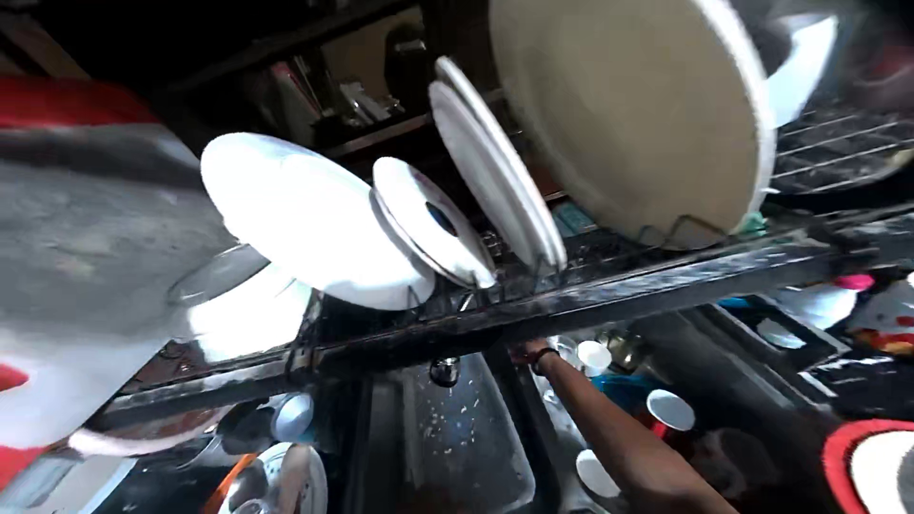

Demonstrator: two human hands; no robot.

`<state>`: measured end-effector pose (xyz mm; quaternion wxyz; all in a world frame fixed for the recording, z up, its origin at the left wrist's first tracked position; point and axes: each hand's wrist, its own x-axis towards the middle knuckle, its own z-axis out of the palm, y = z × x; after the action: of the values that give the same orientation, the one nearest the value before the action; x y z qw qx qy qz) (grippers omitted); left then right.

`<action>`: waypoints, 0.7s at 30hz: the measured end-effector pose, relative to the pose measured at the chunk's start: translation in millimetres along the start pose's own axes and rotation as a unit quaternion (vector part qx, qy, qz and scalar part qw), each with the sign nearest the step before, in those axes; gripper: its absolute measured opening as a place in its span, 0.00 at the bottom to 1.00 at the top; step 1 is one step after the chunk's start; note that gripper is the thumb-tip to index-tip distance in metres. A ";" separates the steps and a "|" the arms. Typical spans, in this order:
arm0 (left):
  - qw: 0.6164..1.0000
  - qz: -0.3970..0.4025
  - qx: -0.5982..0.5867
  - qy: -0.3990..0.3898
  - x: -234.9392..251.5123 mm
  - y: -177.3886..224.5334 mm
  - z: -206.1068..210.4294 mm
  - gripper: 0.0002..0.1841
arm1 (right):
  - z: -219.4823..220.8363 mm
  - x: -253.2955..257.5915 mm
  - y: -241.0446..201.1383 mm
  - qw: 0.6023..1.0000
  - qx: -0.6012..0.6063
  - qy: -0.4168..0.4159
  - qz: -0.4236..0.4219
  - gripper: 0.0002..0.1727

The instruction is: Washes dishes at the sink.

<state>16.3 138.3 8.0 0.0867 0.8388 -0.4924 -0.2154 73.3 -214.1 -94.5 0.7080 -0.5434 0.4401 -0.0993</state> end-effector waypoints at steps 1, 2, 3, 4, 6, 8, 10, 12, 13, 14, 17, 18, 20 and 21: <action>1.000 0.007 0.020 0.016 1.7 -9.2 2.3 0.14 | 3.3 2.4 1.6 0.999 -0.024 0.013 -0.023 0.24; 0.999 0.011 0.029 0.034 4.3 -18.8 6.2 0.13 | 3.2 2.0 3.0 0.997 -0.063 0.023 -0.049 0.24; 0.998 0.019 0.022 0.062 7.1 -28.4 11.5 0.13 | 0.6 -2.1 3.3 0.990 -0.115 0.026 -0.078 0.26; 0.997 0.022 0.014 0.078 11.0 -36.0 14.9 0.12 | -1.5 -4.2 4.9 0.981 -0.160 0.030 -0.102 0.28; 0.995 0.027 0.034 0.085 22.6 -47.1 18.1 0.11 | -3.8 -4.5 9.2 0.961 -0.240 0.046 -0.131 0.30; 0.994 0.021 0.073 0.075 34.3 -52.4 19.7 0.13 | -5.3 -4.3 9.6 0.940 -0.308 0.056 -0.138 0.31; 0.996 -0.027 0.090 -0.002 43.1 -48.1 12.7 0.17 | -5.6 -5.0 8.9 0.926 -0.347 0.066 -0.130 0.36; 0.994 -0.050 0.086 -0.039 47.6 -48.2 11.6 0.18 | -1.9 -7.5 14.3 0.919 -0.359 0.083 -0.137 0.45; 0.994 -0.057 0.076 -0.051 48.9 -49.0 11.8 0.18 | 1.2 -12.5 20.1 0.925 -0.336 0.093 -0.150 0.48; 0.994 -0.061 0.072 -0.051 49.5 -51.0 13.6 0.19 | 6.1 -21.4 29.7 0.935 -0.294 0.104 -0.169 0.50; 0.994 -0.073 0.076 -0.035 50.8 -55.8 21.5 0.18 | 29.4 -65.4 73.7 0.975 -0.121 0.043 -0.184 0.39; 0.994 -0.073 0.078 -0.019 51.9 -56.2 25.4 0.18 | 37.1 -87.3 85.1 0.987 -0.069 -0.013 -0.147 0.32; 0.994 -0.088 0.071 -0.005 56.4 -50.7 29.9 0.18 | 54.5 -128.2 102.6 0.994 0.027 -0.092 -0.053 0.28; 0.993 -0.099 0.061 -0.006 59.7 -45.9 31.6 0.18 | 63.5 -142.6 109.5 0.990 0.079 -0.113 -0.023 0.31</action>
<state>63.6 111.8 -53.1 0.0109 0.8859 -0.4197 -0.1973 -1.8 -39.8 -113.5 0.7915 -0.5033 0.3355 -0.0876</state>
